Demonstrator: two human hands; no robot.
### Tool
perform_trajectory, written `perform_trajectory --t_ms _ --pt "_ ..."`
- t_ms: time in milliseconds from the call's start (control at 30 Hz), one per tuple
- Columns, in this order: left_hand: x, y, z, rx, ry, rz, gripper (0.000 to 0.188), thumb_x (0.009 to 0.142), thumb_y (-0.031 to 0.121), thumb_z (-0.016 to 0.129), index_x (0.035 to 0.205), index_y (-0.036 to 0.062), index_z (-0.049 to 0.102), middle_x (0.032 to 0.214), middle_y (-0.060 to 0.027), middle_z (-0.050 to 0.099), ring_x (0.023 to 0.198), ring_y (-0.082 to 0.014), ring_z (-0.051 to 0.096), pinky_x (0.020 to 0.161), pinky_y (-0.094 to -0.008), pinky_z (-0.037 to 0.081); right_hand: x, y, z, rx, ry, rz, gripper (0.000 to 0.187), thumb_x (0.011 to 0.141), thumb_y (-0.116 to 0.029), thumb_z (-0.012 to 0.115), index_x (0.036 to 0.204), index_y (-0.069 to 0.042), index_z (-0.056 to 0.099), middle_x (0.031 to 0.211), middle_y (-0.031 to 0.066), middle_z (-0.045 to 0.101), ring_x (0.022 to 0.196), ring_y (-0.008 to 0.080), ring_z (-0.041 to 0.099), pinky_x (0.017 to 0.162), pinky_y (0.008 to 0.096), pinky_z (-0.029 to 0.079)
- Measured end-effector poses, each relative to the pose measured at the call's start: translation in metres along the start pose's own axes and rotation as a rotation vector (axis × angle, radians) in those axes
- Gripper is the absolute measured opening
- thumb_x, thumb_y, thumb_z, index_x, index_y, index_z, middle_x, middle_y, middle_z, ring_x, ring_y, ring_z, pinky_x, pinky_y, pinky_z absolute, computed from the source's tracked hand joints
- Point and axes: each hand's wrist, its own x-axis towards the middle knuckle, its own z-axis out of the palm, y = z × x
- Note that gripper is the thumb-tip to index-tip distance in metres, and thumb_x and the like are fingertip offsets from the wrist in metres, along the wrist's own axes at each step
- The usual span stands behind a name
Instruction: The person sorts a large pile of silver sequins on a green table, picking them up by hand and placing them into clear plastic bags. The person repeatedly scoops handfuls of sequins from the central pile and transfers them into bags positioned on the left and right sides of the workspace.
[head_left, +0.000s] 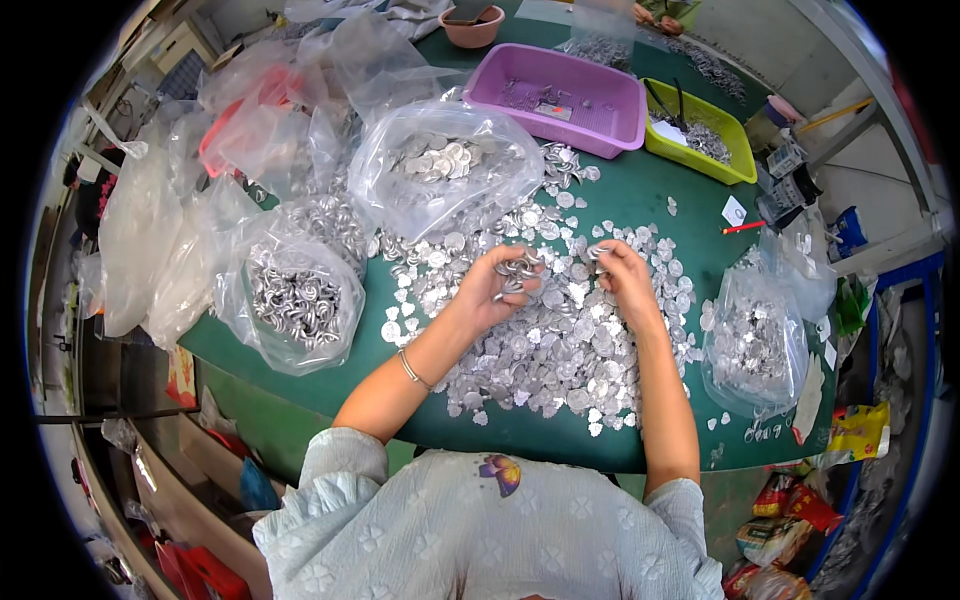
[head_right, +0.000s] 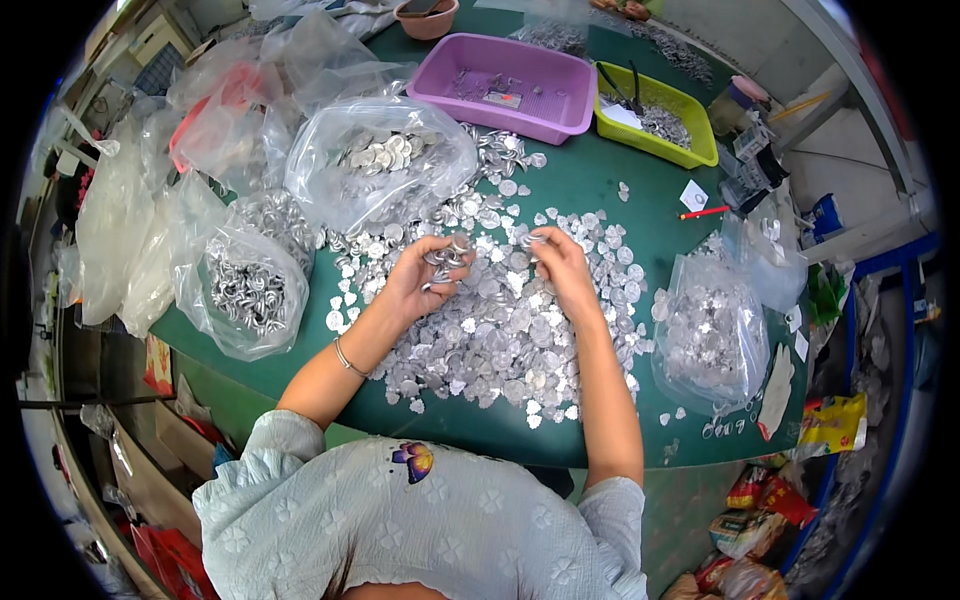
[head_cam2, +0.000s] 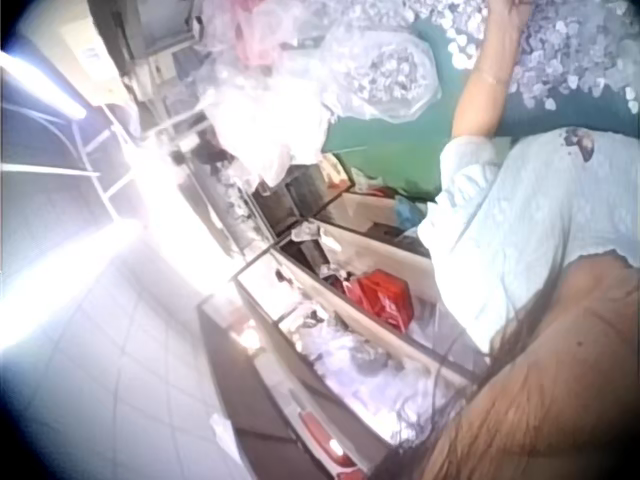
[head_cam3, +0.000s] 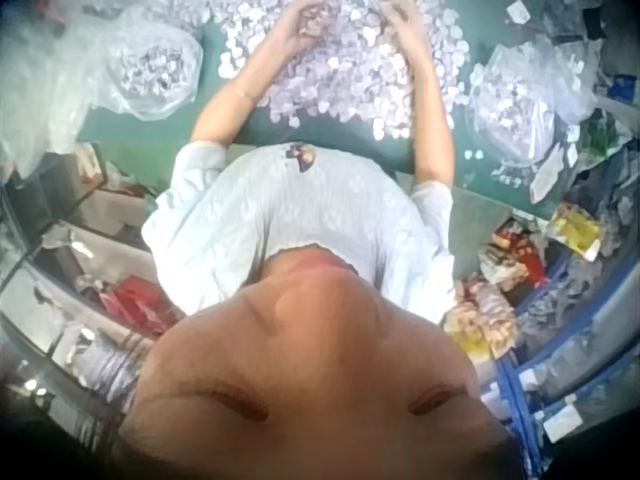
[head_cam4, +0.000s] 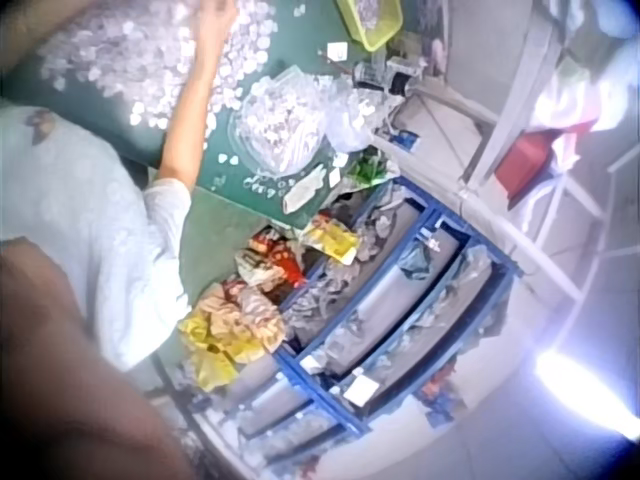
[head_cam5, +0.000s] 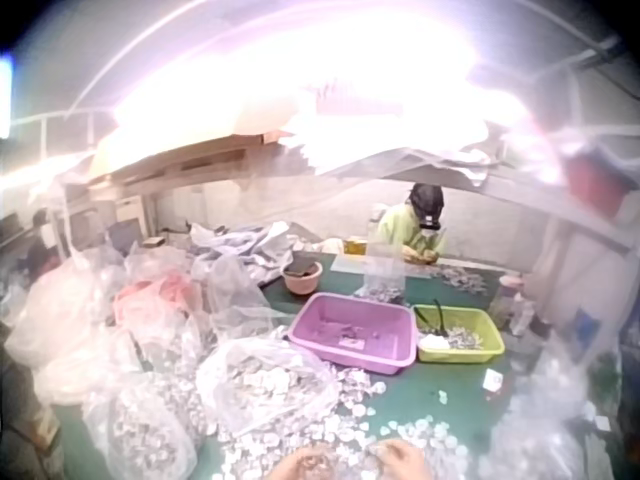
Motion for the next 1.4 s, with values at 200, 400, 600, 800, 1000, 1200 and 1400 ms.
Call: perform_trajectory --t_ms 200,400,600,800,1000,1200,1400 --pt "-0.008 -0.009 -0.002 0.027 -0.052 0.029 0.028 0.093 0.031 0.048 0.093 0.0043 0.057 0.101 -0.0212 0.061 0.069 -0.0193 0.061 0.04 -0.0208 0.045 -0.018 -0.007 0.008 0.753 -0.06 0.201 0.014 0.091 -0.021 0.052 0.094 -0.007 0.05 0.072 0.004 0.054 0.059 0.0105 0.046 0.043 0.0212 0.032" --pt "-0.027 -0.017 -0.005 0.087 -0.129 0.084 0.029 0.093 0.028 0.049 0.109 0.0049 0.055 0.105 -0.0173 0.06 0.074 -0.0189 0.062 0.043 -0.0201 0.046 -0.047 -0.016 0.026 -0.459 0.017 0.071 0.021 0.082 -0.019 0.064 0.098 -0.005 0.063 0.058 0.0052 0.057 0.048 0.0173 0.051 0.047 0.0291 0.039" --pt "-0.042 -0.028 -0.005 -0.029 -0.067 -0.026 0.049 0.096 0.044 0.034 0.114 0.0034 0.055 0.107 -0.0138 0.062 0.088 -0.0202 0.063 0.063 -0.026 0.054 -0.054 -0.011 0.047 -1.088 0.09 -0.129 0.024 0.076 -0.019 0.068 0.093 -0.003 0.061 0.073 0.0179 0.064 0.066 0.0351 0.062 0.058 0.0421 0.047" --pt "-0.058 -0.045 -0.002 -0.039 0.029 -0.08 0.038 0.096 0.03 0.035 0.112 0.001 0.054 0.108 -0.0162 0.061 0.101 -0.0296 0.06 0.089 -0.0423 0.05 -0.055 -0.023 0.057 -0.429 0.146 -0.228 0.009 0.083 -0.009 0.062 0.082 0.0 0.06 0.073 0.0025 0.059 0.053 0.0064 0.05 0.046 0.023 0.038" --pt "-0.065 -0.063 0.016 -0.132 0.174 -0.1 0.028 0.094 0.03 0.045 0.113 0.0099 0.051 0.115 -0.0091 0.053 0.106 -0.0236 0.054 0.092 -0.048 0.045 -0.086 -0.05 0.103 -0.781 -0.15 -0.521 0.02 0.073 -0.001 0.065 0.092 -0.001 0.059 0.09 0.0116 0.059 0.083 0.0289 0.057 0.07 0.0329 0.044" --pt "-0.065 -0.067 -0.012 -0.364 -0.092 0.013 0.026 0.09 0.026 0.052 0.105 0.0052 0.055 0.109 -0.0108 0.055 0.097 -0.0229 0.057 0.079 -0.0371 0.05 -0.098 -0.063 0.117 -0.815 -0.181 -0.575 0.035 0.072 -0.006 0.069 0.105 -0.002 0.058 0.105 0.0117 0.059 0.095 0.0297 0.054 0.086 0.0371 0.036" --pt "-0.107 -0.019 -0.019 -0.5 -0.009 0.281 0.024 0.088 0.026 0.053 0.093 0.0029 0.06 0.09 -0.0119 0.063 0.085 -0.0209 0.061 0.067 -0.0307 0.052 -0.1 -0.048 0.108 -0.608 -0.153 -0.481 0.031 0.075 -0.005 0.067 0.105 0.001 0.059 0.106 0.0153 0.059 0.094 0.0303 0.057 0.084 0.0361 0.043"
